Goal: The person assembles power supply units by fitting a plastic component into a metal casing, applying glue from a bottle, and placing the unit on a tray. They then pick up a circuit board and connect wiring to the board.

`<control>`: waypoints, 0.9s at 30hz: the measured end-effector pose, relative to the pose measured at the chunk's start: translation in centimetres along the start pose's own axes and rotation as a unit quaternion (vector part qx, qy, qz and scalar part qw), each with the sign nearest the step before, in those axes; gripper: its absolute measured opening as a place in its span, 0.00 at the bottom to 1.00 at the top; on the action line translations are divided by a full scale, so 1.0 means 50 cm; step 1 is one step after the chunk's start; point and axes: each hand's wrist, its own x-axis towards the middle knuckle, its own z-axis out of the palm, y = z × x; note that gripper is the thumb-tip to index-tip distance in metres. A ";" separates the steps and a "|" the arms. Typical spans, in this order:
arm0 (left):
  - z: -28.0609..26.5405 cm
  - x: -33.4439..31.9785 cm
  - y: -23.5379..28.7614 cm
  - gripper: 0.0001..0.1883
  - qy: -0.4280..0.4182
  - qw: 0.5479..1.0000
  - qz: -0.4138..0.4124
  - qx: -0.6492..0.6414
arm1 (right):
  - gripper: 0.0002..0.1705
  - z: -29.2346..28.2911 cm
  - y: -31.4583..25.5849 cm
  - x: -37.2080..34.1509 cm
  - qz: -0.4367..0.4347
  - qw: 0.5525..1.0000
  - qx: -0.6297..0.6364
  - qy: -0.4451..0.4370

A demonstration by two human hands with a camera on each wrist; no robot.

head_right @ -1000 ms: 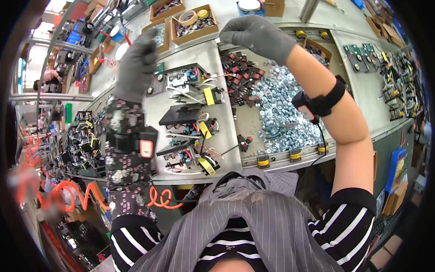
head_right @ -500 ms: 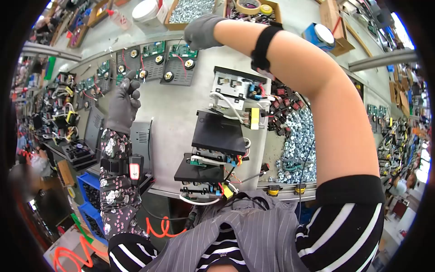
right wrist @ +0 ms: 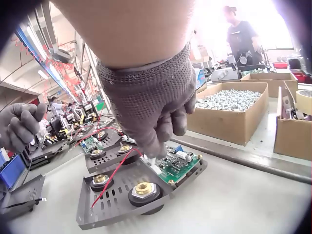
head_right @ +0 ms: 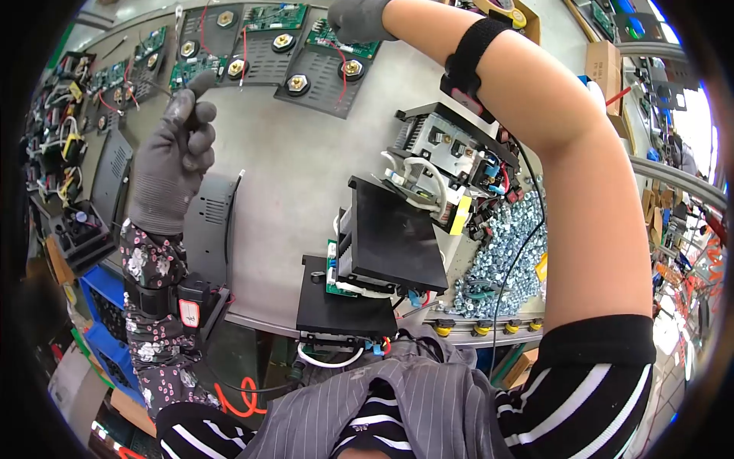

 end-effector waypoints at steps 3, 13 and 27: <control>-0.002 -0.006 0.010 0.20 -0.040 0.999 0.011 0.003 | 0.14 0.005 -0.002 0.006 -0.019 1.000 -0.021 0.005; -0.025 -0.026 0.011 0.21 -0.053 0.998 0.034 -0.007 | 0.12 -0.009 -0.033 0.015 -0.056 0.988 -0.142 -0.021; -0.032 -0.030 0.004 0.22 -0.046 0.998 0.049 -0.007 | 0.15 -0.023 -0.018 -0.006 0.007 0.997 -0.040 -0.059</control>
